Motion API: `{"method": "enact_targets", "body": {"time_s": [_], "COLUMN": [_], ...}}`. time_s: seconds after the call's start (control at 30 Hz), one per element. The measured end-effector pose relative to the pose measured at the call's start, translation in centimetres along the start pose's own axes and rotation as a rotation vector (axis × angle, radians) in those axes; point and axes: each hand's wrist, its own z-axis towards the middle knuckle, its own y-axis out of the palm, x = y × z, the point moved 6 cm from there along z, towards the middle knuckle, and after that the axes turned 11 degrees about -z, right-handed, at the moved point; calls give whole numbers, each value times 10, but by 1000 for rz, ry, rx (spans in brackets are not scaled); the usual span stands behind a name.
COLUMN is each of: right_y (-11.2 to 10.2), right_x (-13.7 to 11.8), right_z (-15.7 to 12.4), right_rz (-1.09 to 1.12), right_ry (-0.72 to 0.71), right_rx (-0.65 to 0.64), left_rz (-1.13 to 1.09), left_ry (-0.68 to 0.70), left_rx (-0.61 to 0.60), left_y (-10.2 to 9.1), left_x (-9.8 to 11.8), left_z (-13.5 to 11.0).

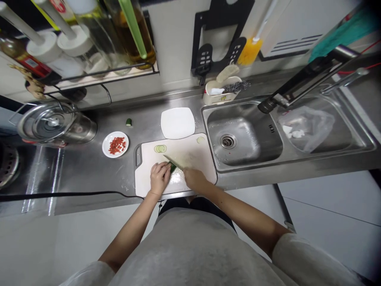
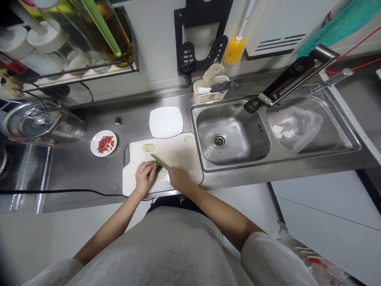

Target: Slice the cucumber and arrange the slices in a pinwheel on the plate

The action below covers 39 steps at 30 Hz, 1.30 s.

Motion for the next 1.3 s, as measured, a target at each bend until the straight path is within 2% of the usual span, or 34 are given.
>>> {"method": "enact_targets", "body": {"time_s": [0.2, 0.37, 0.5, 0.6, 0.67, 0.83, 0.93, 1.07, 1.2, 1.3], "right_y": [0, -8, -9, -9, -11, -17, -20, -20, -17, -11], "right_x": [3, 12, 21, 27, 29, 28, 27, 29, 31, 34], "right_z": [-15, -33, -40, -44, -47, -52, -53, -53, -54, -56], "right_rz": [-41, -147, -223, -268, -297, -346, -352, -337, -312, -307], "right_ry": [82, 129, 138, 129, 111, 72, 67, 81, 84, 93], "right_rx": [15, 148, 202, 225, 246, 244, 226, 215, 211, 198], "left_rz": [22, 14, -35, -39, -1, 52, 2, -126, -237, -171], "left_ry": [-32, -69, -191, -249, -227, -193, -171, -194, -464, -632], "left_rx": [-26, -18, 86, 146, 59, -302, -381, -314, -149, -82], "left_y": [-2, -5, -13, -23, -23, -10, -4, 1, 4, 5], "left_x": [3, 3, 1, 5, 13, 28, 32, 25, -4, -22], "left_z": [0, -2, -1, 9, 23, 55, 63, 67, 66, 66]}}
